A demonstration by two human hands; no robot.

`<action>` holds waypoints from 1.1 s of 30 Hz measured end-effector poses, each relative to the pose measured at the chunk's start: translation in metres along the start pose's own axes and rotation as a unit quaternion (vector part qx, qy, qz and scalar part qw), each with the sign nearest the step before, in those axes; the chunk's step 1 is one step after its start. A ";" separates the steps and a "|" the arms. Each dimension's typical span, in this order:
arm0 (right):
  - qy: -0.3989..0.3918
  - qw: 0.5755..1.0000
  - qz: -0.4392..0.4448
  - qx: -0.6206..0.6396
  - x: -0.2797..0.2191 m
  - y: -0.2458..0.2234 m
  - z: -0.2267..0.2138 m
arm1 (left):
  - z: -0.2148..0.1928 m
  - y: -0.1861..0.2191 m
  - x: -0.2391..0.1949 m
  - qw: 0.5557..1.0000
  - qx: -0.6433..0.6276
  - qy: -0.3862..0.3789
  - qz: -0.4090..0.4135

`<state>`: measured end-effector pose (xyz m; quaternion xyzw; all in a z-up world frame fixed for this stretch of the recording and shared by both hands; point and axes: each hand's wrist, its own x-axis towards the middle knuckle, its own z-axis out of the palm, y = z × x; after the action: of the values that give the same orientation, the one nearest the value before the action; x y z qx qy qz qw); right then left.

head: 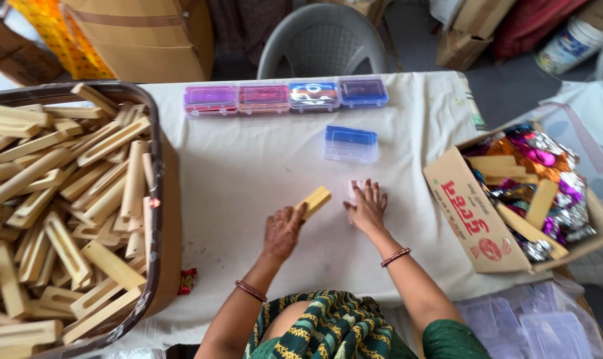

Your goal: Cleaning and preparing small wooden blocks at a table before wrapping them.

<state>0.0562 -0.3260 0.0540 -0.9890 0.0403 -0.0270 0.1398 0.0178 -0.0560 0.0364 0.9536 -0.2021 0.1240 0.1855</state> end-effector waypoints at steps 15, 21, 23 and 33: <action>0.260 0.965 -0.016 -0.014 0.034 0.144 -0.235 | 0.013 -0.033 -0.041 0.993 -0.039 -0.072 -0.081; 0.374 0.828 0.345 0.235 0.048 0.295 -0.225 | 0.017 -0.034 -0.041 0.992 -0.036 -0.072 -0.096; 0.345 0.822 0.386 0.238 0.049 0.302 -0.221 | 0.019 -0.035 -0.041 0.993 -0.037 -0.064 -0.093; 0.306 0.891 0.235 0.239 0.103 0.298 -0.175 | 0.021 -0.035 -0.042 0.996 -0.025 -0.029 -0.085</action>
<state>0.1255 -0.6681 0.1437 -0.8300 0.3044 -0.3035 0.3554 -0.0013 -0.0209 -0.0064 0.9657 -0.1284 0.0745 0.2130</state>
